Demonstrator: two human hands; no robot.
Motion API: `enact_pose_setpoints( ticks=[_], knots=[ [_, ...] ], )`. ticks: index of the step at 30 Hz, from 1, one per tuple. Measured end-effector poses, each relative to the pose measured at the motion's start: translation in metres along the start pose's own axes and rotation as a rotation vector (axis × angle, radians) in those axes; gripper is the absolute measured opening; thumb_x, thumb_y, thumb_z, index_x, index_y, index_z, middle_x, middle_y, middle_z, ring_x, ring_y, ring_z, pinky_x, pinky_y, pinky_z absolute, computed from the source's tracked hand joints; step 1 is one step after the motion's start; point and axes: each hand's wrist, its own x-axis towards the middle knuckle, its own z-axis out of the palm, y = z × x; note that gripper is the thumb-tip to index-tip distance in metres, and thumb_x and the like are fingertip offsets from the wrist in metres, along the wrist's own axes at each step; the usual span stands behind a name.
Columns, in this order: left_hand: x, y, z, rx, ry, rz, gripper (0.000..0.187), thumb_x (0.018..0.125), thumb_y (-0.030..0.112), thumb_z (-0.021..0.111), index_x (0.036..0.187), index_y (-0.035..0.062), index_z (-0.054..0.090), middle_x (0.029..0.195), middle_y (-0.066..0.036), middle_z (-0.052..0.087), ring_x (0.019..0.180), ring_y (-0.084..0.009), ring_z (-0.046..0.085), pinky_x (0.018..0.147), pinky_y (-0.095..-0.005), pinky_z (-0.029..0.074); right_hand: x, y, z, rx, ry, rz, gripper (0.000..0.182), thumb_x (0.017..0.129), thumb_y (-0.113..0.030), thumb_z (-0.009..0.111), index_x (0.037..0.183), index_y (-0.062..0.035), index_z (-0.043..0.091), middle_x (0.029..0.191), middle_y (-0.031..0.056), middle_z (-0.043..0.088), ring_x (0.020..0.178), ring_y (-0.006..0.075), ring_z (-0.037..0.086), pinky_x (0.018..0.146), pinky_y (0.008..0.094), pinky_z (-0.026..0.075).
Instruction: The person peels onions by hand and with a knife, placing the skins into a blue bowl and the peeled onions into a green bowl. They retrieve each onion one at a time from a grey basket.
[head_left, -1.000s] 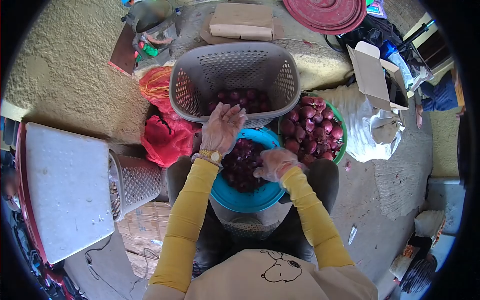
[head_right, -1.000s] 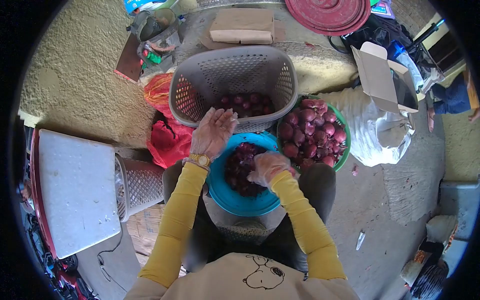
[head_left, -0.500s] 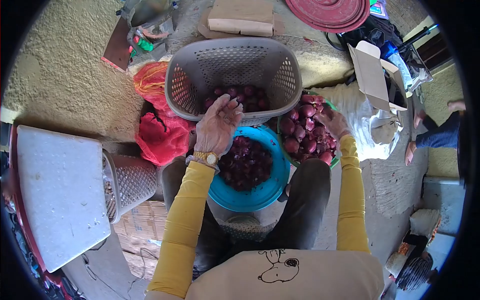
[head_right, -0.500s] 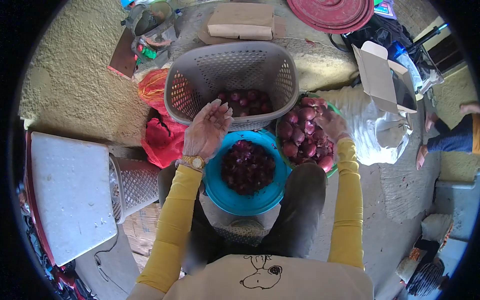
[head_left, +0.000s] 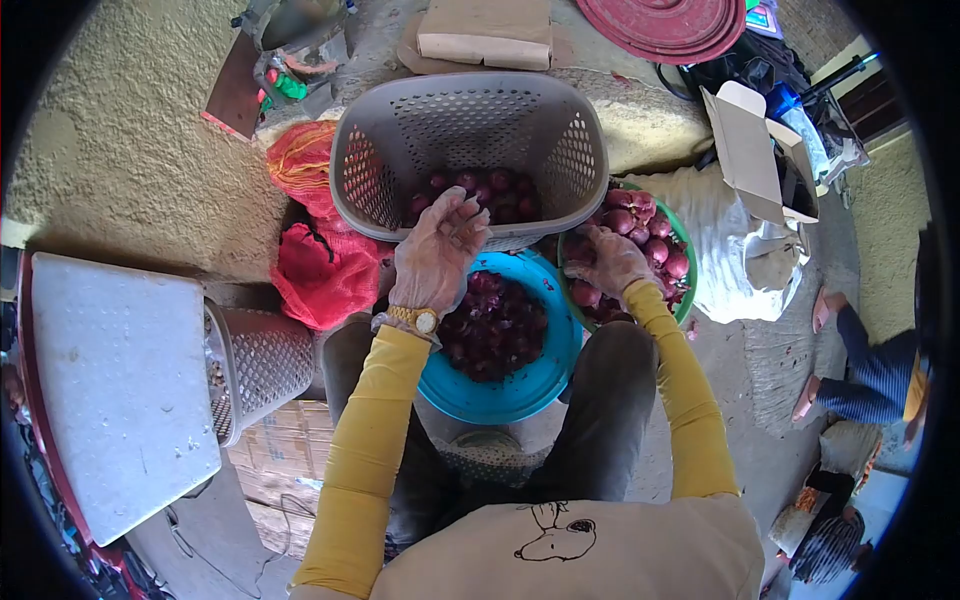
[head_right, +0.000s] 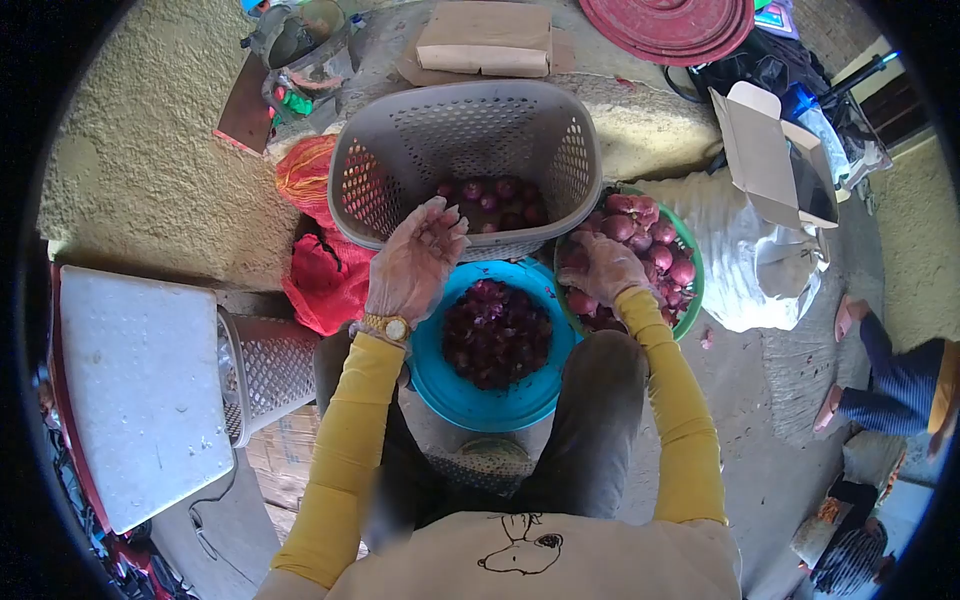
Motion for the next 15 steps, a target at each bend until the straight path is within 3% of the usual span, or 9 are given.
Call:
enact_pose_setpoints(
  ticks=[7, 13, 15],
  knots=[
    [-0.003, -0.003, 0.006, 0.021, -0.023, 0.001, 0.033, 0.103, 0.021, 0.063, 0.127, -0.0004, 0.061, 0.114, -0.014, 0.066, 0.108, -0.0291, 0.064, 0.097, -0.0407, 0.054, 0.003, 0.005, 0.006, 0.056, -0.083, 0.044, 0.085, 0.081, -0.036, 0.084, 0.15, -0.0058, 0.045, 0.128, 0.0266, 0.065, 0.121, 0.0418, 0.063, 0.105, 0.0474, 0.049],
    [-0.002, -0.004, 0.005, 0.05, -0.01, 0.003, 0.033, 0.103, 0.022, 0.063, 0.127, -0.0001, 0.061, 0.114, -0.014, 0.065, 0.108, -0.0289, 0.064, 0.096, -0.0407, 0.055, 0.002, 0.015, 0.021, 0.101, 0.019, 0.005, 0.083, 0.083, -0.037, 0.084, 0.149, -0.0027, 0.046, 0.128, 0.0263, 0.065, 0.122, 0.041, 0.063, 0.106, 0.0464, 0.049],
    [-0.002, -0.003, 0.008, 0.093, 0.057, 0.001, 0.033, 0.103, 0.022, 0.063, 0.127, 0.0003, 0.061, 0.115, -0.013, 0.065, 0.108, -0.0288, 0.064, 0.096, -0.0405, 0.055, -0.005, 0.017, 0.02, 0.169, 0.149, -0.022, 0.074, 0.085, -0.038, 0.082, 0.143, -0.0024, 0.052, 0.126, 0.0251, 0.067, 0.118, 0.0405, 0.065, 0.103, 0.046, 0.051]
  ],
)
